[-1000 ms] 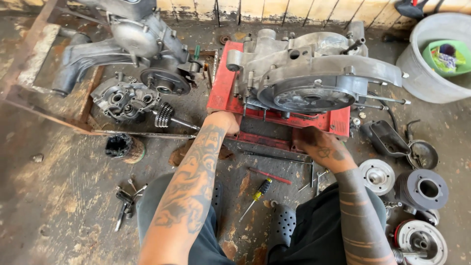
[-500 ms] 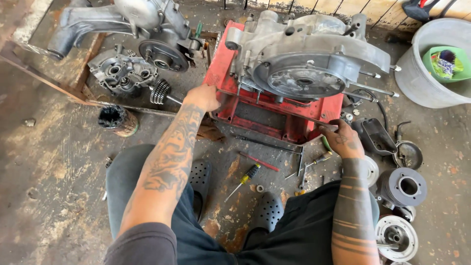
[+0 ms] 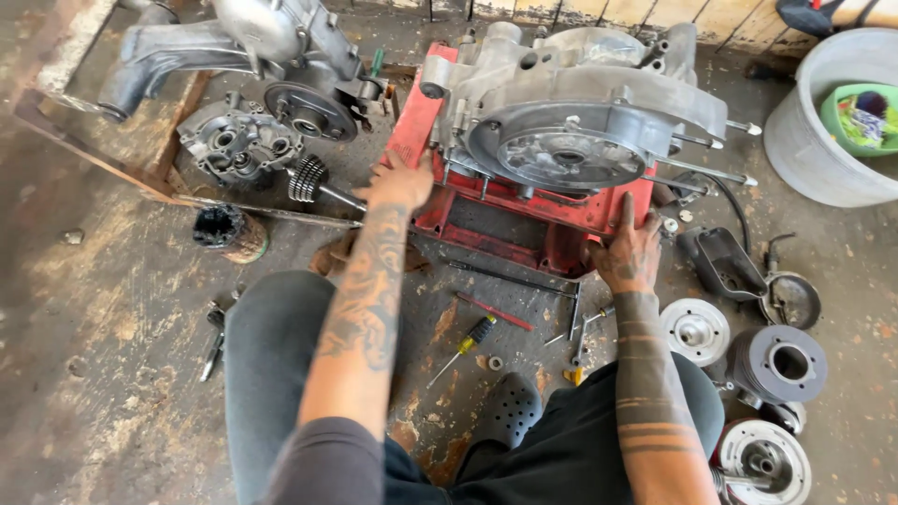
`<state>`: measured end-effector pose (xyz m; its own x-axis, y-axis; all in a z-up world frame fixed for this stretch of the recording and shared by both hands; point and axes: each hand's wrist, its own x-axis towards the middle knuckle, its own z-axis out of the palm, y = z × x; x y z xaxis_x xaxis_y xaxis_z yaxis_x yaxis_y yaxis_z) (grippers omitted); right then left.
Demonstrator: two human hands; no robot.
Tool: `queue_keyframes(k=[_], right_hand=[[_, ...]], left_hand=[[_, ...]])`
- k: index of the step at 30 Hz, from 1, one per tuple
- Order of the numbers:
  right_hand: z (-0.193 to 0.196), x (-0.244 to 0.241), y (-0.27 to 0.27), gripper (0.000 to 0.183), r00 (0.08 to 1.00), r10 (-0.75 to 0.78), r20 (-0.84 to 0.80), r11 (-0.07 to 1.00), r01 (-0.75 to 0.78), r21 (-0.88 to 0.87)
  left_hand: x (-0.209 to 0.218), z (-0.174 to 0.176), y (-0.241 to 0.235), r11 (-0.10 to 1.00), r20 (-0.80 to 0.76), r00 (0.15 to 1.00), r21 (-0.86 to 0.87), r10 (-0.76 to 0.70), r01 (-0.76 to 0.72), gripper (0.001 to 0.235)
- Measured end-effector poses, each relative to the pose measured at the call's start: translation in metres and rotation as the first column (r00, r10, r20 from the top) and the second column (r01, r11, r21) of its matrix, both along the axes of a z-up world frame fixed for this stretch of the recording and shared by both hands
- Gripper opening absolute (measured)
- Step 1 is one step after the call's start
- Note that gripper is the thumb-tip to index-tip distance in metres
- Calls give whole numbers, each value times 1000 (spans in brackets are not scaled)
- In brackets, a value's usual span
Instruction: Disassembling a motorcycle engine to inspect and remove internal components
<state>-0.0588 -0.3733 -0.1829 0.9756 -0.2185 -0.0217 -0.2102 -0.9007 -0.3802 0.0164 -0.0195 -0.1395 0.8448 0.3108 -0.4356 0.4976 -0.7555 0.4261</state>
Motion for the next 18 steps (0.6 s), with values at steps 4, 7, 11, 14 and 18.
queue_keyframes(k=[4, 7, 11, 14, 18], right_hand=[[-32, 15, -12, 96, 991, -6, 134, 994, 20, -104], [-25, 16, -3, 94, 992, -33, 123, 998, 39, -53], [-20, 22, -4, 103, 998, -62, 21, 992, 64, -106], [-17, 23, 2, 107, 996, -67, -55, 989, 59, -133], [-32, 27, -1, 112, 997, -68, -40, 980, 59, -191]], left_hand=[[-10, -54, -37, 933, 359, 871, -254, 335, -255, 82], [9, -96, -45, 887, 446, 779, -351, 441, -301, 85], [28, -124, -48, 859, 466, 731, -377, 498, -345, 103], [33, -138, -41, 851, 468, 731, -426, 497, -306, 106], [46, -143, -29, 843, 479, 737, -485, 477, -231, 108]])
